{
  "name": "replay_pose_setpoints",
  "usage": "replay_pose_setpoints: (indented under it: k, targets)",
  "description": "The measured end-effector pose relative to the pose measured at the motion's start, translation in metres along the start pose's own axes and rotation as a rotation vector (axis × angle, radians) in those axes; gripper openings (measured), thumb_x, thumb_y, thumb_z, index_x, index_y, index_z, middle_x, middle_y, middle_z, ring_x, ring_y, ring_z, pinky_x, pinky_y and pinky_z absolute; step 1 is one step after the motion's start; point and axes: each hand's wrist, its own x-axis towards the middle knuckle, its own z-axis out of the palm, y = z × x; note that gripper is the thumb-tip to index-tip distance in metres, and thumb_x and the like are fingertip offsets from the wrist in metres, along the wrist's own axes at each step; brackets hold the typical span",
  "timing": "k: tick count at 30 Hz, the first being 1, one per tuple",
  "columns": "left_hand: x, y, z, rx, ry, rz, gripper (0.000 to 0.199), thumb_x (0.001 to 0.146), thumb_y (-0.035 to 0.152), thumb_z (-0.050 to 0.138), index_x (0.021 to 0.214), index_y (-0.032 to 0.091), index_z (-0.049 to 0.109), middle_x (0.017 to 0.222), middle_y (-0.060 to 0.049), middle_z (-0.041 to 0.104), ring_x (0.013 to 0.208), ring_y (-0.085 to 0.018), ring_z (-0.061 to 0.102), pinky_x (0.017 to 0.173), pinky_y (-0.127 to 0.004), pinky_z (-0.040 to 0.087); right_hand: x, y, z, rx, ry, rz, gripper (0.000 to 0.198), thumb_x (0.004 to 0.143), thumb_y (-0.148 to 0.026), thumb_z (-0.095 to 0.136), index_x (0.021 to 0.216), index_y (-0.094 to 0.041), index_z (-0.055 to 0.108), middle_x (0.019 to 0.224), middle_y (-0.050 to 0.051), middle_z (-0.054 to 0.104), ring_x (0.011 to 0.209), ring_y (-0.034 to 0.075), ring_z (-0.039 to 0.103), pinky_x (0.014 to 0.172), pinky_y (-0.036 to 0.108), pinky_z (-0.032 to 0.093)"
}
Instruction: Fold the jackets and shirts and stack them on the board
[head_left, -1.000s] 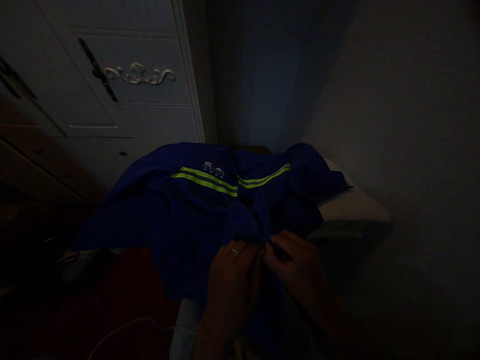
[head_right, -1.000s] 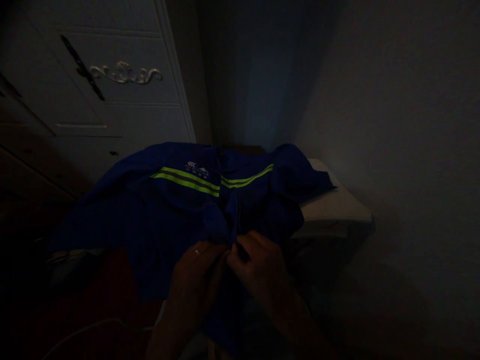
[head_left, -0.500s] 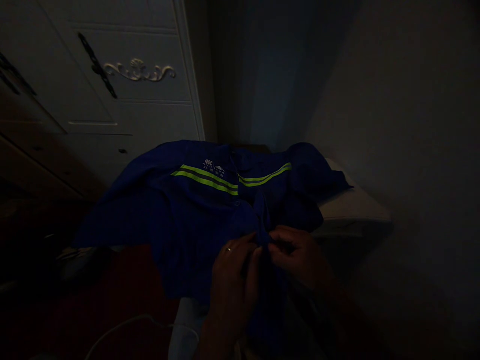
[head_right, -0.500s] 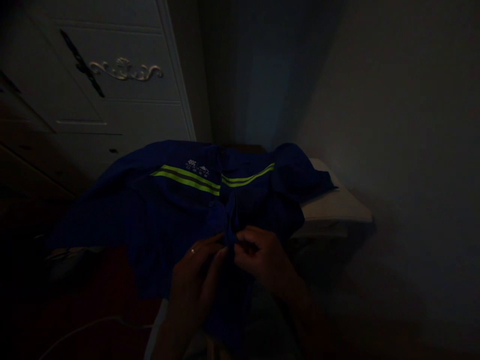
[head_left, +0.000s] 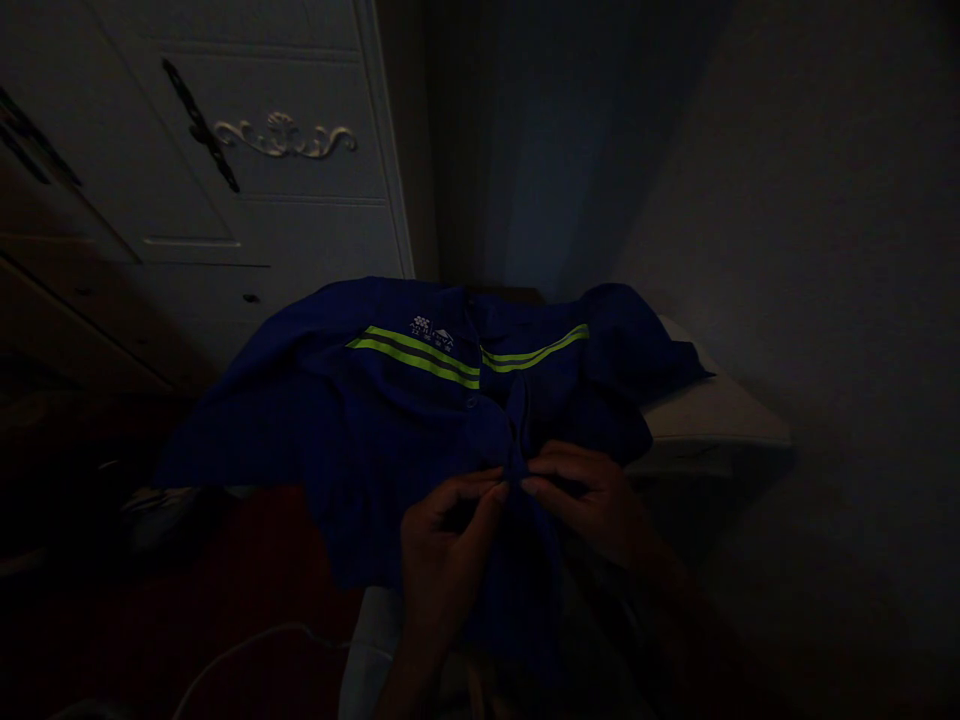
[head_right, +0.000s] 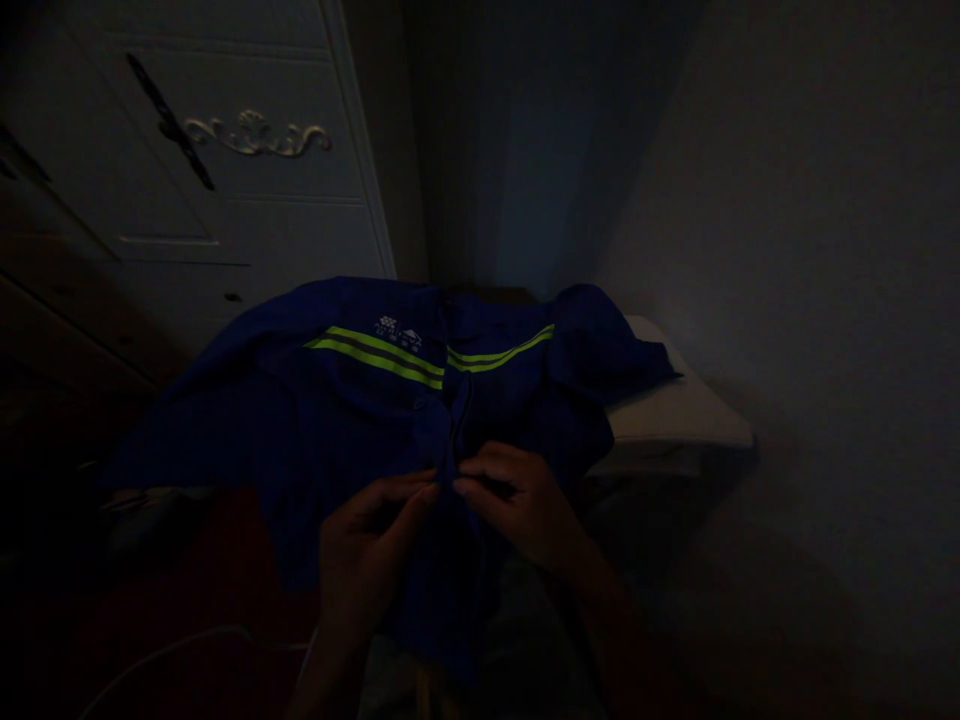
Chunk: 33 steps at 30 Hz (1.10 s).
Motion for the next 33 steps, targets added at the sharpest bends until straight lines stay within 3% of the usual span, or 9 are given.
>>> replay_pose_setpoints:
  k: [6, 9, 18, 33]
  targets:
    - [0.008, -0.002, -0.002, -0.136, 0.000, -0.092, 0.012, 0.074, 0.031, 0.076, 0.071, 0.019, 0.074, 0.084, -0.005, 0.077, 0.082, -0.020, 0.072, 0.077, -0.029, 0.056, -0.002, 0.000, 0.010, -0.015, 0.158, -0.064, 0.015, 0.089, -0.027, 0.064, 0.092, -0.020, 0.077, 0.080, 0.004, 0.070, 0.070, 0.014, 0.066, 0.062, 0.024, 0.051]
    - [0.009, -0.007, -0.002, -0.177, -0.012, -0.131, 0.013, 0.073, 0.031, 0.077, 0.070, 0.018, 0.073, 0.083, -0.006, 0.076, 0.081, -0.020, 0.071, 0.076, -0.029, 0.055, -0.001, -0.001, 0.013, 0.008, 0.175, -0.039, 0.014, 0.088, -0.025, 0.065, 0.092, -0.021, 0.077, 0.080, 0.004, 0.070, 0.071, 0.014, 0.066, 0.062, 0.024, 0.051]
    - [0.016, -0.015, -0.006, -0.283, -0.032, -0.201, 0.019, 0.070, 0.033, 0.079, 0.066, 0.016, 0.070, 0.080, -0.005, 0.075, 0.082, -0.020, 0.069, 0.080, -0.031, 0.052, 0.011, 0.001, 0.012, 0.145, 0.093, 0.082, 0.014, 0.084, -0.028, 0.068, 0.086, -0.018, 0.077, 0.075, 0.003, 0.068, 0.068, 0.013, 0.063, 0.062, 0.024, 0.049]
    - [0.017, -0.033, -0.014, -0.386, -0.193, -0.221, 0.017, 0.070, 0.029, 0.080, 0.069, 0.016, 0.068, 0.083, -0.004, 0.072, 0.078, -0.015, 0.064, 0.074, -0.026, 0.047, 0.015, -0.007, 0.002, 0.102, -0.155, 0.133, 0.012, 0.088, -0.026, 0.057, 0.083, -0.017, 0.064, 0.076, -0.001, 0.062, 0.070, 0.012, 0.056, 0.064, 0.021, 0.044]
